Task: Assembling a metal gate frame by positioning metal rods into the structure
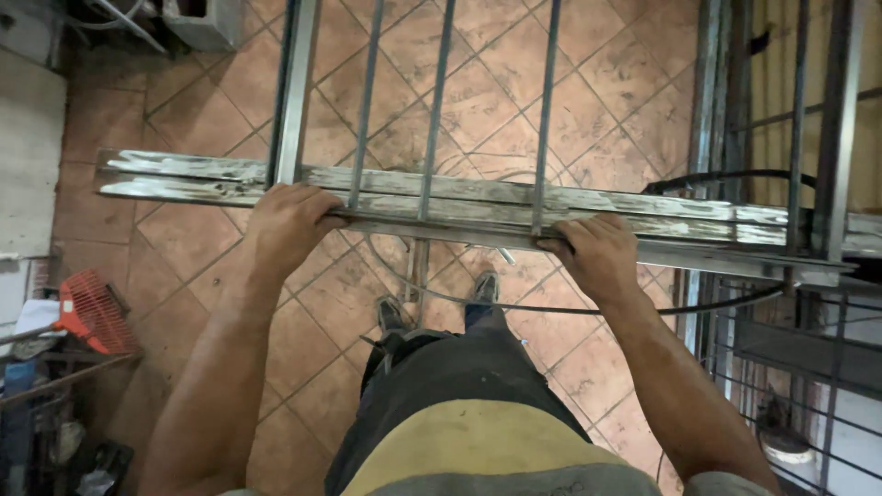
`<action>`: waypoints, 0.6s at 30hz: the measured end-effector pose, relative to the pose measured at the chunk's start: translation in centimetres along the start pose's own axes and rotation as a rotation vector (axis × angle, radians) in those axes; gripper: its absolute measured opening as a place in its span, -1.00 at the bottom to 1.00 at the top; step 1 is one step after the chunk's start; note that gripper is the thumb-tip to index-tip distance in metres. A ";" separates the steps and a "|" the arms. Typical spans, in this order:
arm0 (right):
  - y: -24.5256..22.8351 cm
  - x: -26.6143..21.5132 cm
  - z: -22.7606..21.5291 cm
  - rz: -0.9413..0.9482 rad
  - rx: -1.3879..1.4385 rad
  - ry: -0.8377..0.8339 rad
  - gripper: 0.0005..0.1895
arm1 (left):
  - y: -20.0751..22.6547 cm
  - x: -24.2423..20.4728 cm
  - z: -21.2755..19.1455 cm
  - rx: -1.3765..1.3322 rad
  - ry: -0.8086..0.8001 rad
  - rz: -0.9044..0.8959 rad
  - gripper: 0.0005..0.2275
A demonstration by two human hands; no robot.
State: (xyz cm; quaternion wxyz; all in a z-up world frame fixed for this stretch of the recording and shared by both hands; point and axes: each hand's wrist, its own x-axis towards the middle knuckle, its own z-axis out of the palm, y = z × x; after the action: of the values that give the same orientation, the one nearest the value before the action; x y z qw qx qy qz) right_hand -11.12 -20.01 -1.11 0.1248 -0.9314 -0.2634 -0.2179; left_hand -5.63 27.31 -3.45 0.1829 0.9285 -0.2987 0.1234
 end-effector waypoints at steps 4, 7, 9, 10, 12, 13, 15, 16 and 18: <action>-0.3 -0.4 -0.8 0.032 -0.082 -0.083 -0.60 | 0.6 -0.3 -0.4 0.038 0.005 0.003 -0.75; -0.2 -0.9 0.3 0.084 -0.075 -0.047 -0.64 | 4.8 3.0 -3.3 0.149 -0.083 -0.082 -0.70; -1.3 -0.7 1.0 0.093 -0.162 0.069 -0.53 | 11.3 7.0 -6.1 -0.198 -0.014 -0.214 -0.71; -1.8 -0.9 1.0 0.096 -0.161 0.065 -0.53 | 13.5 8.7 -4.5 -0.201 -0.019 -0.215 -0.71; -2.4 -0.5 1.2 0.155 -0.182 0.135 -0.52 | 17.7 12.5 -1.7 -0.483 -0.184 -0.243 -0.74; -2.4 -0.1 1.4 0.149 -0.185 0.145 -0.52 | 17.4 14.3 1.5 -0.478 -0.173 -0.239 -0.74; -2.9 -0.2 1.4 0.166 -0.163 0.240 -0.56 | 17.3 17.7 7.9 -0.605 -0.553 -0.316 -0.51; -2.8 -0.1 1.6 0.169 -0.169 0.245 -0.56 | 16.9 17.9 10.7 -0.603 -0.553 -0.307 -0.51; -3.1 -0.4 1.9 0.145 -0.162 0.356 -0.65 | 16.2 17.9 16.5 -0.718 -0.541 -0.416 -0.62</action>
State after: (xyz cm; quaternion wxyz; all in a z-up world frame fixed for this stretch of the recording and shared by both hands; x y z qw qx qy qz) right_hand -12.41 -16.93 -2.61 0.1094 -0.9017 -0.1509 -0.3902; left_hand 0.79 -0.87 -8.02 0.4280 0.8454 -0.1672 -0.2721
